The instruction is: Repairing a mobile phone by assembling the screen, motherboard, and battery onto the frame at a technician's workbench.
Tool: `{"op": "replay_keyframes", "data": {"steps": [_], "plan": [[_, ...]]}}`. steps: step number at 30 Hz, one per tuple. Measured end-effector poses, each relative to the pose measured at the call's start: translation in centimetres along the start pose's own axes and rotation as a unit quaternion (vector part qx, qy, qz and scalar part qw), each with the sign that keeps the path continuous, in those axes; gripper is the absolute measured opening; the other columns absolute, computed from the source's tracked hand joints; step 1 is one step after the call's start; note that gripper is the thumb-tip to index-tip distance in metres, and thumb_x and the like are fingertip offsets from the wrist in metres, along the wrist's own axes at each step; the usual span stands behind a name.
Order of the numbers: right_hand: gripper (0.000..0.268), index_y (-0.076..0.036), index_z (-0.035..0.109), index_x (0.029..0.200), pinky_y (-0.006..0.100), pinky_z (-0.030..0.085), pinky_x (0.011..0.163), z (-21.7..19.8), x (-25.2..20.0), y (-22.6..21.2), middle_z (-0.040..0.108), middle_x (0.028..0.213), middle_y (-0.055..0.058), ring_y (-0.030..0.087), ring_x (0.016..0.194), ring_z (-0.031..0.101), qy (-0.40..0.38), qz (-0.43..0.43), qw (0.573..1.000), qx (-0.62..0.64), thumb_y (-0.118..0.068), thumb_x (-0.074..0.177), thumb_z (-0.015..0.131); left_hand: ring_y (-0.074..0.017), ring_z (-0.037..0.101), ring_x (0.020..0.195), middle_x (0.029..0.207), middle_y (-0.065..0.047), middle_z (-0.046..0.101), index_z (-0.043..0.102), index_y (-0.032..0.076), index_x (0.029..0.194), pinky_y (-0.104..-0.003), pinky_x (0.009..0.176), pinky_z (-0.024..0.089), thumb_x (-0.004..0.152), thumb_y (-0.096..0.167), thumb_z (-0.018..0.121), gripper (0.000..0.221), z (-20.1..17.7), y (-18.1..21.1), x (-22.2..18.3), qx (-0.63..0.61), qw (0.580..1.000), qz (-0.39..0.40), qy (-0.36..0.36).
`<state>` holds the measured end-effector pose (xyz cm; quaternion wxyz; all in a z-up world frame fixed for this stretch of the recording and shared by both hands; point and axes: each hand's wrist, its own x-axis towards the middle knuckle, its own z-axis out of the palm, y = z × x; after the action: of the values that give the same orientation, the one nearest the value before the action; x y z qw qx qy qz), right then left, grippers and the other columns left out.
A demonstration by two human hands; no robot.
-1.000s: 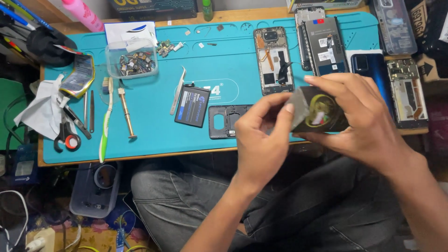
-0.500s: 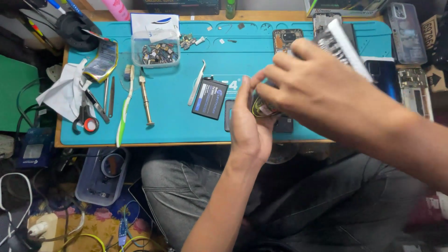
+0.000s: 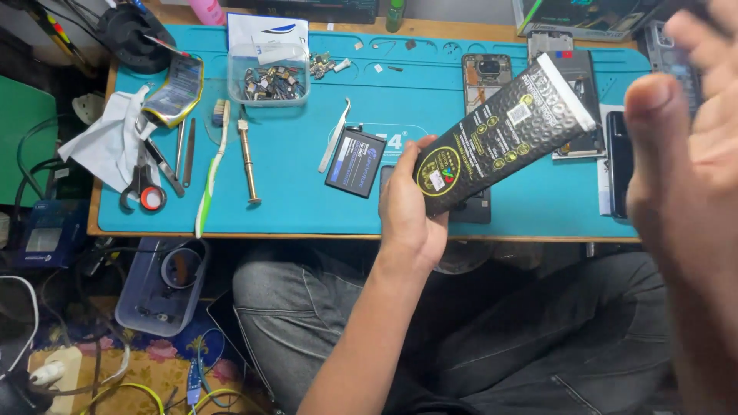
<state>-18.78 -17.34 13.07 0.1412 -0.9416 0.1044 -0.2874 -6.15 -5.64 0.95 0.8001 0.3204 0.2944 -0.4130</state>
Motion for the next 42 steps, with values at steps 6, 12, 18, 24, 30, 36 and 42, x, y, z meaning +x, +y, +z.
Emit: {"op": "replay_keyframes", "data": {"steps": [6, 12, 18, 24, 30, 36, 42], "plan": [[0.070, 0.003, 0.039, 0.157, 0.054, 0.033, 0.144, 3.8, -0.2, -0.2, 0.042, 0.171, 0.031, 0.046, 0.169, 0.038, -0.046, -0.022, 0.982, 0.181, -0.024, 0.102, 0.073, -0.0214, 0.075, 0.085, 0.101, -0.010, 0.079, 0.077, 0.013, 0.110, -0.034, 0.068, 0.061, 0.110, 0.037, 0.064, 0.027, 0.2, -1.2, 0.3, 0.016, 1.000, -0.014, -0.018], [0.102, -0.021, 0.012, 0.174, 0.057, 0.042, 0.148, 6.9, -1.6, 1.8, 0.033, 0.183, 0.031, 0.054, 0.170, 0.049, 0.036, 0.081, 0.902, 0.422, -0.008, 0.096, 0.077, -0.0147, 0.071, 0.074, 0.093, -0.007, 0.076, 0.073, 0.011, 0.115, -0.028, 0.054, 0.055, 0.113, 0.036, 0.059, 0.029, -0.2, -1.9, 0.2, 0.022, 0.994, -0.056, -0.089], [0.082, -0.008, 0.033, 0.165, 0.050, 0.058, 0.123, 8.5, -1.2, 2.5, 0.062, 0.143, 0.016, 0.033, 0.130, 0.070, 0.013, 0.171, 0.828, 0.534, -0.023, 0.097, 0.077, -0.0156, 0.071, 0.082, 0.100, -0.008, 0.076, 0.071, 0.009, 0.121, -0.028, 0.067, 0.058, 0.111, 0.035, 0.059, 0.030, -0.2, -1.9, 1.4, 0.023, 0.995, -0.048, -0.080], [0.095, -0.013, 0.020, 0.179, 0.052, 0.057, 0.133, 8.6, -1.3, 4.2, 0.066, 0.146, 0.019, 0.031, 0.139, 0.071, 0.096, 0.191, 0.819, 0.532, -0.031, 0.105, 0.076, -0.0296, 0.076, 0.086, 0.101, -0.023, 0.077, 0.063, -0.004, 0.136, -0.037, 0.073, 0.065, 0.108, 0.035, 0.057, 0.049, -2.2, 0.5, 1.0, 0.074, 0.979, 0.011, -0.192], [0.090, -0.021, 0.024, 0.176, 0.048, 0.062, 0.121, 10.6, -1.4, 2.4, 0.063, 0.143, 0.015, 0.030, 0.131, 0.073, 0.056, 0.180, 0.818, 0.544, -0.016, 0.105, 0.079, -0.0250, 0.074, 0.096, 0.112, -0.021, 0.075, 0.070, -0.006, 0.138, -0.037, 0.083, 0.067, 0.108, 0.018, 0.053, 0.042, -1.5, 2.5, -1.6, 0.248, 0.956, 0.089, -0.127], [0.083, -0.013, 0.033, 0.161, 0.037, 0.067, 0.101, 10.5, 0.0, 1.5, 0.060, 0.135, 0.016, 0.025, 0.120, 0.068, 0.053, 0.110, 0.900, 0.418, -0.005, 0.100, 0.089, -0.0126, 0.067, 0.072, 0.097, -0.002, 0.075, 0.067, 0.015, 0.144, -0.031, 0.069, 0.058, 0.104, 0.042, 0.050, 0.051, -1.3, 3.7, -4.4, 0.537, 0.780, 0.321, -0.016], [0.101, -0.008, 0.032, 0.161, 0.034, 0.059, 0.104, 11.3, 0.4, 1.0, 0.047, 0.162, 0.011, 0.024, 0.137, 0.064, 0.012, 0.074, 0.942, 0.326, -0.016, 0.089, 0.101, -0.0292, 0.071, 0.161, 0.184, -0.018, 0.054, 0.025, 0.017, 0.179, -0.038, 0.129, 0.065, 0.114, 0.065, 0.053, 0.085, 0.0, 6.6, -9.3, 0.463, 0.575, 0.660, -0.136]]}}
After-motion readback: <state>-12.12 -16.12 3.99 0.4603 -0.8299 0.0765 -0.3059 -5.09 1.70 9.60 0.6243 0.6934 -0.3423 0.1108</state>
